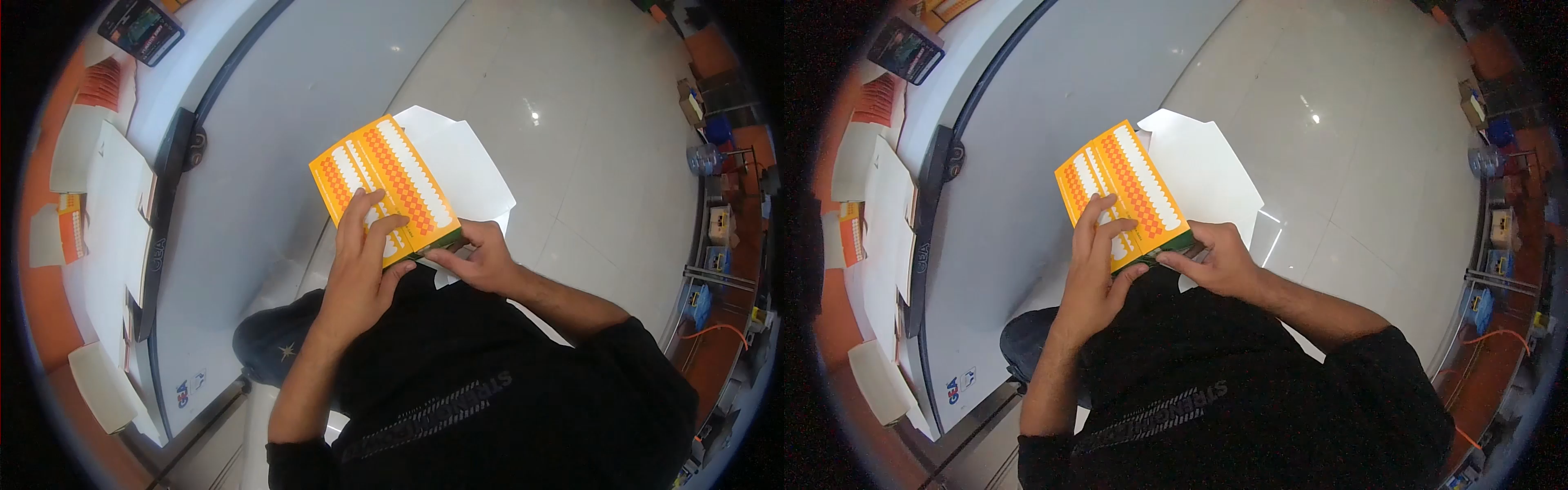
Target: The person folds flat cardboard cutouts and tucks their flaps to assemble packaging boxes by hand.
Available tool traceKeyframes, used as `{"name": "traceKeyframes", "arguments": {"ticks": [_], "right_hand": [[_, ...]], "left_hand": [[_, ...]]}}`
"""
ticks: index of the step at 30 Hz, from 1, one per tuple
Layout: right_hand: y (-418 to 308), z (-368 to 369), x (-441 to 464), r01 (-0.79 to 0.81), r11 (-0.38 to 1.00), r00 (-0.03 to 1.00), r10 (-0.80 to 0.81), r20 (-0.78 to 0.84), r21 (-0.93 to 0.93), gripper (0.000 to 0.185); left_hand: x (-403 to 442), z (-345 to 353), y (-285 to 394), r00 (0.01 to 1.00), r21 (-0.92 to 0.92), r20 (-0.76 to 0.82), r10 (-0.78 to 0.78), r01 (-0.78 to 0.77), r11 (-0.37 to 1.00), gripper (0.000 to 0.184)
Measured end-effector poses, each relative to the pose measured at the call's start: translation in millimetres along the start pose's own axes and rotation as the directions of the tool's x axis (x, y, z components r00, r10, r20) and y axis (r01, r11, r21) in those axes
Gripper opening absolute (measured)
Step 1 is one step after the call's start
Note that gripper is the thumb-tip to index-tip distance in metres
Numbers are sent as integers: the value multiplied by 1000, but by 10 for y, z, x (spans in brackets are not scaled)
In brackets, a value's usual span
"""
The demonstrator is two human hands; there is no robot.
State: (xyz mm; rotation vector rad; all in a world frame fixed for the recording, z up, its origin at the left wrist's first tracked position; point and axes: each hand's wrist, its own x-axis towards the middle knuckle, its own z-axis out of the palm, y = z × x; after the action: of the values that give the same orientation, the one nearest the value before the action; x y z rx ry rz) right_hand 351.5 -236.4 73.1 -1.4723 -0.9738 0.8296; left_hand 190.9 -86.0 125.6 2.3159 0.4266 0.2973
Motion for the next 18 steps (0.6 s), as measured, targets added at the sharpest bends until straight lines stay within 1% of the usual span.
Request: {"name": "traceKeyframes", "arguments": {"ticks": [1, 4, 7, 10, 13, 16, 18], "right_hand": [[-40, -25, 21, -25, 997, 999, 23, 25, 72, 29], [-159, -32, 78, -198, 975, 979, 191, 77, 99, 27], [-177, -14, 80, -148, 986, 989, 146, 33, 78, 25], [-129, 52, 60, -93, 986, 995, 96, -15, 142, 25], [-190, 24, 55, -182, 980, 983, 184, -15, 83, 27], [-122, 104, 35, -164, 962, 982, 181, -62, 217, 29], [-120, 153, 31, -171, 972, 980, 185, -76, 160, 28]], "left_hand": [[-2, 3, 16, 1000, 16, -7, 2, -1, 1000, 50], [-6, 8, 16, 1000, 51, -16, 10, -9, 999, 47], [3, 20, 12, 1000, 60, -10, 27, -26, 998, 43], [13, -35, 48, 999, 90, 25, 38, -40, 995, 39], [56, -79, 66, 997, 95, 63, 35, -40, 995, 40], [79, -46, 58, 997, 99, 65, 32, -38, 994, 41], [86, -21, 12, 998, 102, 54, 42, -47, 994, 41]]}}
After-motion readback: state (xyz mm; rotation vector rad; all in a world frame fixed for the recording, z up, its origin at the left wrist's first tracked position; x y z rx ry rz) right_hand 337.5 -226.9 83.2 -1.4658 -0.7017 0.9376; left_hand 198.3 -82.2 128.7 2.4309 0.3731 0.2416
